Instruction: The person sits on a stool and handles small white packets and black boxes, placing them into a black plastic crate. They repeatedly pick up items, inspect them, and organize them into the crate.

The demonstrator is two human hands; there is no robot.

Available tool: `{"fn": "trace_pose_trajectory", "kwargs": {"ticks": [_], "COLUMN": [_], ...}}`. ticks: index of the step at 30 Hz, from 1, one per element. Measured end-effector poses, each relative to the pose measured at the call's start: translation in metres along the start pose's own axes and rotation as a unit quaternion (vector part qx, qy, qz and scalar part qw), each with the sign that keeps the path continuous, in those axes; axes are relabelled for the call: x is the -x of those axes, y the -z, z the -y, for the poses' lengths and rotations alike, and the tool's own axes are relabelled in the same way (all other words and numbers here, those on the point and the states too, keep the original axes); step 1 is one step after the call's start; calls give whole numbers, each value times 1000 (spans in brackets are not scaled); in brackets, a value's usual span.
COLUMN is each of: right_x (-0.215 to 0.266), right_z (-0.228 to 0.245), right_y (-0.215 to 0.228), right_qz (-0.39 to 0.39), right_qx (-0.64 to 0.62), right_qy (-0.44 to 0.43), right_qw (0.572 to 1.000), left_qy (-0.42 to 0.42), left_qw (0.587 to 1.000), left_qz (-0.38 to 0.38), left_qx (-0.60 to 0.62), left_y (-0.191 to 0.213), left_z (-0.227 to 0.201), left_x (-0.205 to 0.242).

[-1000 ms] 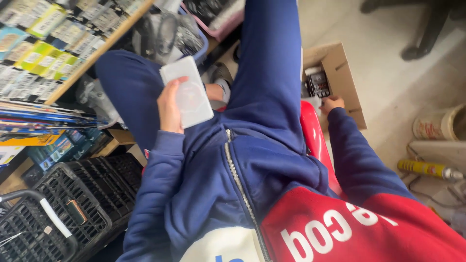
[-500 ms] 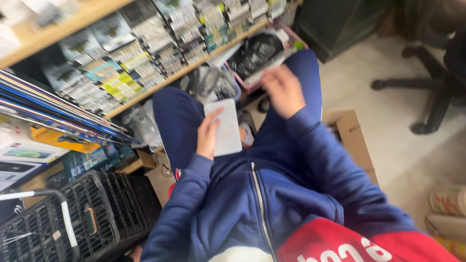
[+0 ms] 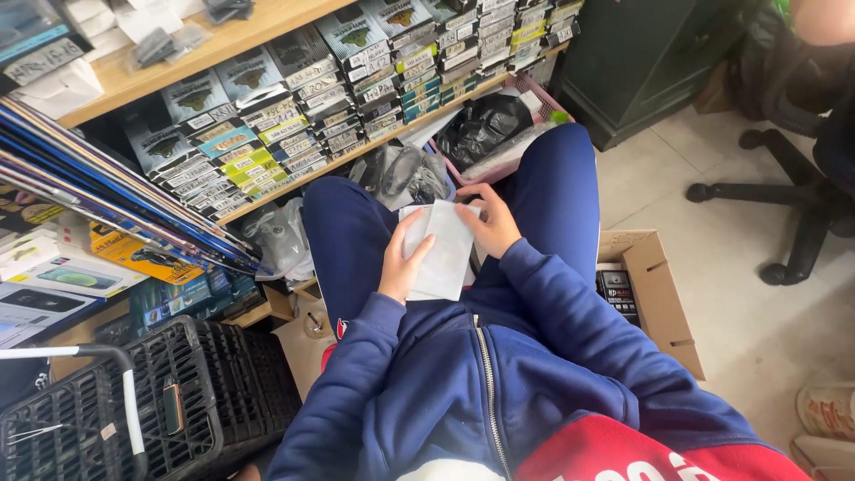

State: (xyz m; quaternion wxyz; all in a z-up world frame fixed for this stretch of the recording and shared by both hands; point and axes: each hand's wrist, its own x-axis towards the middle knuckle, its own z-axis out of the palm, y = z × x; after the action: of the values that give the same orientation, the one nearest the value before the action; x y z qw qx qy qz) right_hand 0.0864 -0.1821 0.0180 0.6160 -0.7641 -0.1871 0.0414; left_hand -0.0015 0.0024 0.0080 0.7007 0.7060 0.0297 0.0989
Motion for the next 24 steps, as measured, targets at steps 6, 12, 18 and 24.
{"fn": "trace_pose_trajectory", "kwargs": {"ticks": [6,12,18,24], "right_x": [-9,-21,-8,-24], "right_z": [-26,-58,-26,-59], "right_y": [-5,-3,-10,-4], "right_qz": [-37,-50,-1,-43], "right_qx": [-69,-48,-52,-51], "right_qy": [16,-86,-94,-116], "right_qw": [997,994,994,991], "left_qy": [31,45,16,-3], "left_qw": [999,999,1000,999], "left_qz": [-10,5,16,44], "left_qx": [12,15,-8,-27], "left_y": [3,-1,-3,-4], "left_z": [54,64,31,33], "left_x": [-10,-14,1,-3]}}
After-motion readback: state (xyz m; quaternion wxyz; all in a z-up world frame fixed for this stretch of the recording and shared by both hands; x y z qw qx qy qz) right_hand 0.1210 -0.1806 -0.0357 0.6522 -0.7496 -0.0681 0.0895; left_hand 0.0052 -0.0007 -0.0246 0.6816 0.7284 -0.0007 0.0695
